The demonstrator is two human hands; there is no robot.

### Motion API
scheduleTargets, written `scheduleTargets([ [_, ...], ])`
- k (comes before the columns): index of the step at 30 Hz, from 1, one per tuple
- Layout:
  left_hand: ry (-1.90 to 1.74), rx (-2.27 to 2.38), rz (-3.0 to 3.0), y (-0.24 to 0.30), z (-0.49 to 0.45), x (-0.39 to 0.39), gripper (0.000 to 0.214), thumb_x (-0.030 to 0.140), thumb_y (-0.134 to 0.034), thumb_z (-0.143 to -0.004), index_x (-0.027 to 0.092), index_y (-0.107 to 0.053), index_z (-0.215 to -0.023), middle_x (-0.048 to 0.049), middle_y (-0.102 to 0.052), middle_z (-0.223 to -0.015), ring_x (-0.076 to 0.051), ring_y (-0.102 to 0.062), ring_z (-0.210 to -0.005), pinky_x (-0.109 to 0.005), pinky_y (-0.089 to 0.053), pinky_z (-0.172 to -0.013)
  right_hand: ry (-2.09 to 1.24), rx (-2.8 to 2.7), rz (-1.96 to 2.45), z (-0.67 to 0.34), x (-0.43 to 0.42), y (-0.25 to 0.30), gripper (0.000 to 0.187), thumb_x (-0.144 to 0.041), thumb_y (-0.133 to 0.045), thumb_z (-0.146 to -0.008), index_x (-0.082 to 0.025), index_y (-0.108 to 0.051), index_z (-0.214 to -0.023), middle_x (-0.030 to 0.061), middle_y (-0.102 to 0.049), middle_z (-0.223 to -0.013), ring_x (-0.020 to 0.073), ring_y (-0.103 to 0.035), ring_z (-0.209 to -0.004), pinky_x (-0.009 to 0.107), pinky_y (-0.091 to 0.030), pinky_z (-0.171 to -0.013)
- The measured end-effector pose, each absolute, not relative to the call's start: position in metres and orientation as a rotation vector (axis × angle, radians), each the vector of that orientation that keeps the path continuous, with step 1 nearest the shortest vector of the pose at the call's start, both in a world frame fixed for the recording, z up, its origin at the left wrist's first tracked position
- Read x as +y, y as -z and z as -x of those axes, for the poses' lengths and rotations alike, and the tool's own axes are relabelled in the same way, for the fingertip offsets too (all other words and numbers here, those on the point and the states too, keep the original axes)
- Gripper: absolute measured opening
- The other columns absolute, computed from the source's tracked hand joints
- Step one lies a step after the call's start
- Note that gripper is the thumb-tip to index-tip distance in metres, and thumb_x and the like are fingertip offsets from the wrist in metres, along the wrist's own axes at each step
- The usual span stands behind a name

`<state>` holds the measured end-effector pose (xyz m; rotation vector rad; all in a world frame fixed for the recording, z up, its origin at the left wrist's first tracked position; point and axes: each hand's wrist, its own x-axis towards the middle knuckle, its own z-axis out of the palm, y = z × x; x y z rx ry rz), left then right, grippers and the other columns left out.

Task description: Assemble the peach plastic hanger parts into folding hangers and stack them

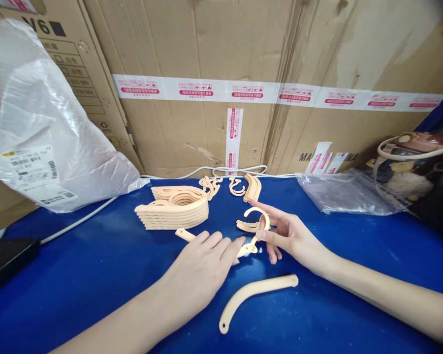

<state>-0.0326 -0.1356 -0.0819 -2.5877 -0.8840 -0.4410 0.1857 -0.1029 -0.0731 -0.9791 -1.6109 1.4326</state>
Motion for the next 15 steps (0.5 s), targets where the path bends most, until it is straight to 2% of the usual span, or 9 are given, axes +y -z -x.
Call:
scheduleTargets([
  [5,0.439,-0.878,2.570,0.083,0.033,-0.136,0.035,0.013,-0.026,-0.100,0.007,-0.053,-0.122,-0.0068,-0.066,-0.082,-0.021,-0.059,-0.074,-0.033,-0.040,-0.065,-1.475,-1.595,0.968,-0.185,-0.104,0.070,0.069,-0.027,-0.069,-0.082,-0.017,-0.036,-0.142,-0.0072,-0.058,-0.057,0.0089,-0.056,-0.038,0.018,-0.040,-0.036],
  [11,0.392,-0.930,2.647,0.081,0.033,-0.134,0.032,0.015,-0.034,-0.099,0.008,-0.050,-0.126,-0.0074,-0.068,-0.091,-0.023,-0.061,-0.079,-0.035,-0.041,-0.070,-1.462,-1.623,0.892,-0.184,-0.104,0.074,0.057,-0.028,-0.068,-0.082,-0.024,-0.042,-0.133,-0.0044,-0.061,-0.074,0.0073,-0.058,-0.040,0.018,-0.043,-0.037],
  [15,0.407,-1.040,2.768,0.070,0.032,-0.137,0.026,0.021,-0.035,-0.100,0.015,-0.055,-0.115,-0.0058,-0.068,-0.095,-0.022,-0.062,-0.081,-0.034,-0.043,-0.071,-1.320,-1.696,0.884,-0.184,-0.110,0.073,0.049,-0.026,-0.065,-0.086,-0.028,-0.043,-0.129,-0.0051,-0.060,-0.078,0.0062,-0.059,-0.047,0.017,-0.045,-0.043],
])
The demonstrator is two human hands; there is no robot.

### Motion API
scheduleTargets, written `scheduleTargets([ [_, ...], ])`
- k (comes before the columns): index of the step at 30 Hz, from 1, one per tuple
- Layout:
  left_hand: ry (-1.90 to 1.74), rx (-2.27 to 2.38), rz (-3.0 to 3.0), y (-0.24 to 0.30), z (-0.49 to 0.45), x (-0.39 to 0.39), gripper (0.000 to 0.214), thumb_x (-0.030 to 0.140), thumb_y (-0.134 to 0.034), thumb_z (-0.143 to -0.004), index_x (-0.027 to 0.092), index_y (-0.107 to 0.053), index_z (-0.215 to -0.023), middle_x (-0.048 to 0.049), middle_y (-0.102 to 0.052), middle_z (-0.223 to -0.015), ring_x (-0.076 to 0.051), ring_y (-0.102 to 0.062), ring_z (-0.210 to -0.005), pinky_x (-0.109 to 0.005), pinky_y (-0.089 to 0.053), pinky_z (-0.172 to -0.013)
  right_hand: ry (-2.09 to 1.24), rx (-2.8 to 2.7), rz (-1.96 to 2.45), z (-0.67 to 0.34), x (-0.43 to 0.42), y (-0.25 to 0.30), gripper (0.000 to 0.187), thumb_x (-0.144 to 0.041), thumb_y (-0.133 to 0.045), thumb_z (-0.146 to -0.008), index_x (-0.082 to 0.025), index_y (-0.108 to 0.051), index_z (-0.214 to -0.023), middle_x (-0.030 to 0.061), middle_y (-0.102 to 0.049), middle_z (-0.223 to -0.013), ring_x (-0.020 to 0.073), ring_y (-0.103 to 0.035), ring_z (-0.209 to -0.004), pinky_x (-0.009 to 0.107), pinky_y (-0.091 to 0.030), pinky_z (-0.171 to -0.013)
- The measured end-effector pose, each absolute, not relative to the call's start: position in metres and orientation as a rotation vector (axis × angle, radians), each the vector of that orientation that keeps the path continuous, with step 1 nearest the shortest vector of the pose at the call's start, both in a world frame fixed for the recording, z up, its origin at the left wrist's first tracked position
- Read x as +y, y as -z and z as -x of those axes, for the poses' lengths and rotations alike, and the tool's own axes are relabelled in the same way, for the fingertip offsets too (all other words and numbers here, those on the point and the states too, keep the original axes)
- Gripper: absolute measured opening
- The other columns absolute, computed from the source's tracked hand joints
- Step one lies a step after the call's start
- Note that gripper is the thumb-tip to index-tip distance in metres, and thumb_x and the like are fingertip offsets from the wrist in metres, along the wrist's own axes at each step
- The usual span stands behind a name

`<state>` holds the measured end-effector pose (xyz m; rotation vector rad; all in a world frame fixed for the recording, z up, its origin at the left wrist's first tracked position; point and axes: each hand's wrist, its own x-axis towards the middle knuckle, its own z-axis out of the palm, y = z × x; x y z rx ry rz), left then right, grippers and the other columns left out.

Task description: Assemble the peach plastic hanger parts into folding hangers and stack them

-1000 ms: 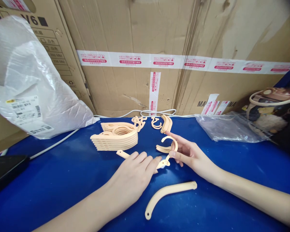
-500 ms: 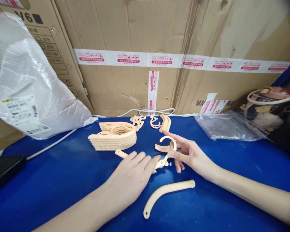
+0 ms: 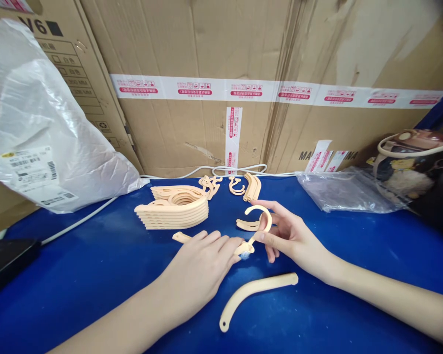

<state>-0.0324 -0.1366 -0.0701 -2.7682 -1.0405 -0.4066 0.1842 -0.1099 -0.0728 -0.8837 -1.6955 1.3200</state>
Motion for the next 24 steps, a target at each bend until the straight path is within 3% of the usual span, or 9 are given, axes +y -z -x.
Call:
scheduleTargets([
  [7,0.451,-1.279,2.981,0.056,0.031,-0.145,0.024,0.025,-0.032,-0.101,0.020,-0.055,-0.097,-0.0013,-0.064,-0.082,-0.019,-0.061,-0.072,-0.027,-0.040,-0.060,-1.063,-1.938,0.838,-0.185,-0.122,0.066,0.044,-0.023,-0.065,-0.086,-0.027,-0.045,-0.124,-0.0038,-0.065,-0.081,0.0111,-0.062,-0.068,0.026,-0.053,-0.066],
  [10,0.550,-1.510,3.094,0.053,0.032,-0.145,0.019,0.027,-0.034,-0.099,0.022,-0.052,-0.095,0.0001,-0.064,-0.085,-0.018,-0.062,-0.073,-0.025,-0.039,-0.059,-0.962,-2.010,0.934,-0.184,-0.123,0.062,0.053,-0.031,-0.070,-0.082,-0.025,-0.040,-0.126,-0.0037,-0.063,-0.080,0.0129,-0.061,-0.069,0.027,-0.050,-0.064],
  [13,0.780,-1.752,3.223,0.049,0.033,-0.144,0.015,0.033,-0.038,-0.097,0.023,-0.050,-0.095,0.0015,-0.065,-0.086,-0.016,-0.063,-0.074,-0.024,-0.043,-0.062,-0.751,-2.279,0.999,-0.185,-0.124,0.059,0.045,-0.046,-0.075,-0.073,-0.022,-0.054,-0.105,-0.0014,-0.060,-0.080,0.0151,-0.057,-0.071,0.028,-0.046,-0.062],
  [15,0.949,-1.916,3.314,0.048,0.033,-0.143,0.016,0.036,-0.041,-0.096,0.022,-0.050,-0.093,0.0012,-0.066,-0.086,-0.015,-0.063,-0.072,-0.024,-0.045,-0.061,-0.563,-2.512,0.889,-0.187,-0.126,0.058,0.042,-0.052,-0.076,-0.070,-0.021,-0.060,-0.092,0.0013,-0.060,-0.089,0.0177,-0.056,-0.082,0.030,-0.045,-0.070],
  [18,1.166,-2.148,3.401,0.052,0.032,-0.140,0.020,0.040,-0.046,-0.092,0.021,-0.050,-0.089,-0.0009,-0.066,-0.086,-0.015,-0.061,-0.072,-0.021,-0.047,-0.054,-0.438,-2.720,0.672,-0.189,-0.129,0.060,0.034,-0.049,-0.068,-0.080,-0.021,-0.061,-0.099,0.0033,-0.059,-0.100,0.0185,-0.054,-0.092,0.032,-0.043,-0.081],
  [21,1.418,-2.330,3.422,0.059,0.032,-0.137,0.023,0.042,-0.053,-0.087,0.019,-0.049,-0.085,-0.0027,-0.064,-0.085,-0.016,-0.060,-0.074,-0.019,-0.048,-0.048,-0.385,-2.779,0.616,-0.188,-0.131,0.062,0.017,-0.034,-0.050,-0.096,-0.020,-0.060,-0.100,0.0037,-0.060,-0.098,0.0167,-0.055,-0.089,0.031,-0.043,-0.081],
  [24,1.610,-2.509,3.389,0.063,0.031,-0.133,0.028,0.043,-0.060,-0.080,0.019,-0.049,-0.085,-0.0034,-0.064,-0.085,-0.017,-0.061,-0.075,-0.019,-0.049,-0.044,-0.345,-2.725,0.648,-0.187,-0.128,0.065,0.021,-0.028,-0.040,-0.100,-0.018,-0.059,-0.098,0.0047,-0.061,-0.093,0.0168,-0.055,-0.086,0.031,-0.044,-0.078],
])
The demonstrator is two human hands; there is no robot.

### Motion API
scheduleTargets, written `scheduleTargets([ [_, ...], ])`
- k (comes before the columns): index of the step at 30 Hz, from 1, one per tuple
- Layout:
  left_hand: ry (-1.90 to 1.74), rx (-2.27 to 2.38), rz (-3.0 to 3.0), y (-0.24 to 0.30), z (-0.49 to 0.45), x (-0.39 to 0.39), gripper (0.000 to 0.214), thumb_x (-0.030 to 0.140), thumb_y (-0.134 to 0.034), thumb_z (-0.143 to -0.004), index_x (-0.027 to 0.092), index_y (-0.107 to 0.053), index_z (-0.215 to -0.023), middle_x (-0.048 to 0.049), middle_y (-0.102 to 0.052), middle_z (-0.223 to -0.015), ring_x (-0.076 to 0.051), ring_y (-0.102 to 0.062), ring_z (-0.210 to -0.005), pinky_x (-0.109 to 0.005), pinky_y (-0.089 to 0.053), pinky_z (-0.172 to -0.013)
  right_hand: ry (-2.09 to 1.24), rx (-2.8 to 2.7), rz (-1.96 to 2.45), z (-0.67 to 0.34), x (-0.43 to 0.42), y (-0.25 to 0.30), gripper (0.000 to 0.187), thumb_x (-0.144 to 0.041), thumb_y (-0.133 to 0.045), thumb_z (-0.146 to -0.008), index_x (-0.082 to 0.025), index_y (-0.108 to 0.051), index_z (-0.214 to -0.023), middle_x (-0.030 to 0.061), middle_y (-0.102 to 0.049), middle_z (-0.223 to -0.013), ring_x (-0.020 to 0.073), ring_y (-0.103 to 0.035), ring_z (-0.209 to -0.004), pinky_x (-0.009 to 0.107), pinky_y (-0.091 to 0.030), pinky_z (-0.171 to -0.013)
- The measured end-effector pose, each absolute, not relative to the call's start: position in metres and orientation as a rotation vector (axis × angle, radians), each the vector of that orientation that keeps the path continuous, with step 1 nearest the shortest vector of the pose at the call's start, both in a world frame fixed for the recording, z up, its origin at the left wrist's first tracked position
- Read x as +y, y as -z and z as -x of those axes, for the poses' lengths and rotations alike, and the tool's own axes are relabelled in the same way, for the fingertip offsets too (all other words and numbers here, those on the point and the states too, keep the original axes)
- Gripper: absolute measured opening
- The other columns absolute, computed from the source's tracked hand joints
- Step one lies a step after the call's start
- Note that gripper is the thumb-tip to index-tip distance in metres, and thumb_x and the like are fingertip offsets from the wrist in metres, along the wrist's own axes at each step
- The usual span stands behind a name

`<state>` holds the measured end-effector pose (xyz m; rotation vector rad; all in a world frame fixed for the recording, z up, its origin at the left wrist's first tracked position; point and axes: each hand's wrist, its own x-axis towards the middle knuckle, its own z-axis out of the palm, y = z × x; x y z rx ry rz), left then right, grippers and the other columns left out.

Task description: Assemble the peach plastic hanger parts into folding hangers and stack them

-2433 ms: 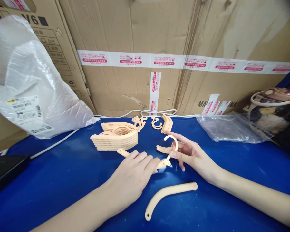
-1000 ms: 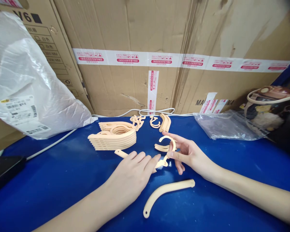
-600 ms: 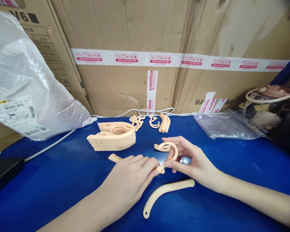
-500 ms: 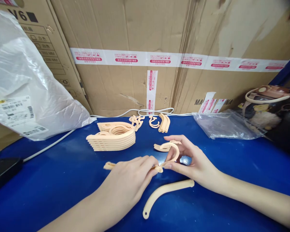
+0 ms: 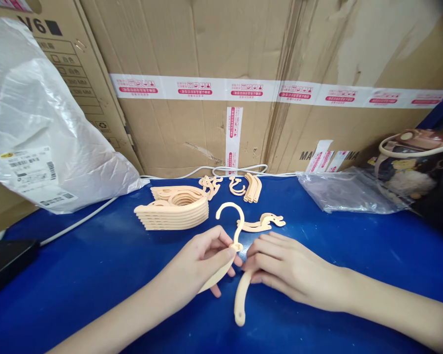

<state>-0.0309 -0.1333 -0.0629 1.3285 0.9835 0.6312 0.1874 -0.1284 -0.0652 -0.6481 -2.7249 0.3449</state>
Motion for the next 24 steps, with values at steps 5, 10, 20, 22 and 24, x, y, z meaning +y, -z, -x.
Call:
scheduleTargets([
  [5,-0.685,1.016,-1.217,0.059,0.030,-0.127,0.030,0.042,-0.066,-0.075,0.018,-0.055,-0.091,-0.0032,-0.061,-0.087,-0.017,-0.062,-0.071,-0.022,-0.053,-0.043,-0.404,-2.599,0.703,-0.189,-0.122,0.070,0.024,-0.019,-0.032,-0.100,-0.016,-0.055,-0.106,0.0084,-0.061,-0.100,0.0172,-0.057,-0.089,0.029,-0.047,-0.078],
  [10,-0.677,1.033,-1.183,0.057,0.030,-0.127,0.030,0.043,-0.066,-0.077,0.017,-0.061,-0.092,-0.0031,-0.061,-0.083,-0.015,-0.060,-0.067,-0.022,-0.053,-0.045,-0.423,-2.465,0.775,-0.192,-0.121,0.071,0.020,-0.019,-0.035,-0.098,-0.017,-0.055,-0.105,0.0060,-0.064,-0.090,0.0154,-0.059,-0.075,0.027,-0.046,-0.066],
  [20,-0.648,1.036,-1.093,0.055,0.032,-0.128,0.029,0.042,-0.070,-0.076,0.015,-0.068,-0.085,-0.0032,-0.066,-0.081,-0.011,-0.060,-0.057,-0.017,-0.049,-0.042,-0.307,-2.368,0.839,-0.190,-0.121,0.070,0.014,-0.026,-0.053,-0.091,-0.018,-0.065,-0.089,0.0025,-0.067,-0.076,0.0124,-0.058,-0.061,0.022,-0.041,-0.054],
  [22,-0.663,1.061,-1.062,0.054,0.031,-0.128,0.028,0.041,-0.070,-0.076,0.015,-0.068,-0.087,-0.0036,-0.067,-0.085,-0.011,-0.060,-0.057,-0.016,-0.048,-0.041,-0.310,-2.357,0.847,-0.189,-0.121,0.070,0.013,-0.025,-0.055,-0.089,-0.018,-0.065,-0.086,0.0020,-0.066,-0.073,0.0122,-0.057,-0.060,0.021,-0.041,-0.053],
  [24,-0.676,1.077,-1.026,0.053,0.031,-0.129,0.027,0.039,-0.070,-0.075,0.017,-0.068,-0.090,-0.0025,-0.066,-0.083,-0.010,-0.061,-0.056,-0.015,-0.047,-0.040,-0.316,-2.360,0.851,-0.190,-0.121,0.071,0.012,-0.024,-0.056,-0.087,-0.018,-0.066,-0.085,0.0020,-0.067,-0.074,0.0122,-0.058,-0.061,0.021,-0.042,-0.054],
])
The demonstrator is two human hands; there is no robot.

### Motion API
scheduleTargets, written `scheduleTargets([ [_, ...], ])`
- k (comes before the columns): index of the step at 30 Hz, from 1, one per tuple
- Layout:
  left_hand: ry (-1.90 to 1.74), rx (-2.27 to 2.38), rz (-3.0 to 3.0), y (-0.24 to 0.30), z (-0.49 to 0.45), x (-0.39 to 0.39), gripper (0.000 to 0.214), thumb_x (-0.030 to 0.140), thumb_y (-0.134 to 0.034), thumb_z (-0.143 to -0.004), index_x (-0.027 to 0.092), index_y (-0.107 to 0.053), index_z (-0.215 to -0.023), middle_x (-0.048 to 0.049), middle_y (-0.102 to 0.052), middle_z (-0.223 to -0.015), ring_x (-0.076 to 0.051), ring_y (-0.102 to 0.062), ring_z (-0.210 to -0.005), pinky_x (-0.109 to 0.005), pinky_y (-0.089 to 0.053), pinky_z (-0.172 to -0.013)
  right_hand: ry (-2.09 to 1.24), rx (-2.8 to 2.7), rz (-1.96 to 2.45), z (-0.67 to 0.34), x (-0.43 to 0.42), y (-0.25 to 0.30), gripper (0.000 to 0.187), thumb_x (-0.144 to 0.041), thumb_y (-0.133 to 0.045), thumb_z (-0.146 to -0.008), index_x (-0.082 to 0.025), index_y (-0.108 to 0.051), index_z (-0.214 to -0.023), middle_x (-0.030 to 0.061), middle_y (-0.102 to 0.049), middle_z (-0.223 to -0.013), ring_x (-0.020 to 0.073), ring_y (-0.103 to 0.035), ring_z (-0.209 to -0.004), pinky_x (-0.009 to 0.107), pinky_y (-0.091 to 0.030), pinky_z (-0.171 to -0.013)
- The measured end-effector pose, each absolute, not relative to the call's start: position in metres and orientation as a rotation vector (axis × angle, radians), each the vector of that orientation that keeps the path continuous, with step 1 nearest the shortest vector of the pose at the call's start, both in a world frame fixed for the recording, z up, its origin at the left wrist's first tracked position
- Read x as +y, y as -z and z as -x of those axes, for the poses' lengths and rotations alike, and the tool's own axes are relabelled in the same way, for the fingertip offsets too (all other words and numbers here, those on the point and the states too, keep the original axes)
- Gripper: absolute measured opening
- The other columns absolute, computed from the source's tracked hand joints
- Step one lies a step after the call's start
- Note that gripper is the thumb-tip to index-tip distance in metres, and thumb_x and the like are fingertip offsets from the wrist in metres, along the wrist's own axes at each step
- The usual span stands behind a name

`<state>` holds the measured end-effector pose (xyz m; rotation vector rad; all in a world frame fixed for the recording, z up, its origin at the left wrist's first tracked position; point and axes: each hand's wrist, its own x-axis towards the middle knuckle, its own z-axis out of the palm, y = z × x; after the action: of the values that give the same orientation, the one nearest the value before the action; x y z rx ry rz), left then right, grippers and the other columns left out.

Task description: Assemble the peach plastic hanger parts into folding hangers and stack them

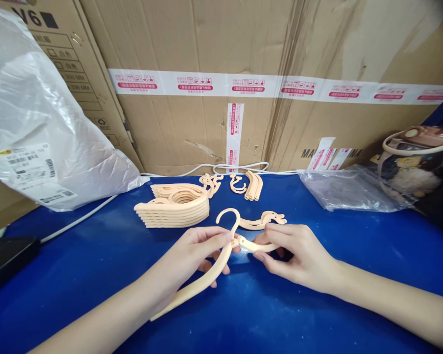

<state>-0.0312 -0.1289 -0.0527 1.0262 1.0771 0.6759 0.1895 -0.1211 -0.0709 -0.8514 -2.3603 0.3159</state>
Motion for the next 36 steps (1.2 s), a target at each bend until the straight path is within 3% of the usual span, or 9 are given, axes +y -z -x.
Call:
scheduleTargets([
  [8,-0.647,1.053,-1.063,0.0517,0.0320,-0.1297,0.030,0.044,-0.071,-0.076,0.017,-0.066,-0.088,0.0040,-0.058,-0.061,-0.011,-0.062,-0.055,-0.015,-0.047,-0.041,-0.249,-2.405,0.811,-0.1908,-0.1199,0.0761,0.014,-0.027,-0.058,-0.090,-0.018,-0.068,-0.095,0.0022,-0.069,-0.082,0.0135,-0.062,-0.069,0.023,-0.045,-0.060],
  [19,-0.635,1.099,-1.207,0.0479,0.0331,-0.1296,0.023,0.038,-0.068,-0.078,0.016,-0.061,-0.077,0.0031,-0.060,-0.056,-0.012,-0.064,-0.053,-0.013,-0.038,-0.041,-0.243,-2.466,0.725,-0.1926,-0.1210,0.0755,0.022,-0.032,-0.050,-0.096,-0.017,-0.066,-0.096,0.0027,-0.069,-0.082,0.0128,-0.061,-0.070,0.023,-0.044,-0.061],
  [26,-0.618,1.087,-1.304,0.0490,0.0353,-0.1298,0.026,0.042,-0.066,-0.079,0.016,-0.062,-0.079,0.0010,-0.064,-0.059,-0.012,-0.063,-0.056,-0.014,-0.040,-0.043,-0.241,-2.507,0.714,-0.1926,-0.1221,0.0753,0.024,-0.033,-0.047,-0.097,-0.017,-0.066,-0.098,0.0014,-0.064,-0.078,0.0108,-0.059,-0.066,0.021,-0.043,-0.059],
  [36,-0.592,1.108,-1.329,0.0532,0.0358,-0.1262,0.028,0.043,-0.065,-0.079,0.016,-0.063,-0.079,0.0022,-0.061,-0.060,-0.013,-0.065,-0.059,-0.015,-0.037,-0.043,-0.023,-2.549,0.684,-0.1942,-0.1277,0.0765,0.026,-0.029,-0.043,-0.098,-0.016,-0.066,-0.101,-0.0005,-0.055,-0.066,0.0107,-0.050,-0.055,0.023,-0.036,-0.051],
])
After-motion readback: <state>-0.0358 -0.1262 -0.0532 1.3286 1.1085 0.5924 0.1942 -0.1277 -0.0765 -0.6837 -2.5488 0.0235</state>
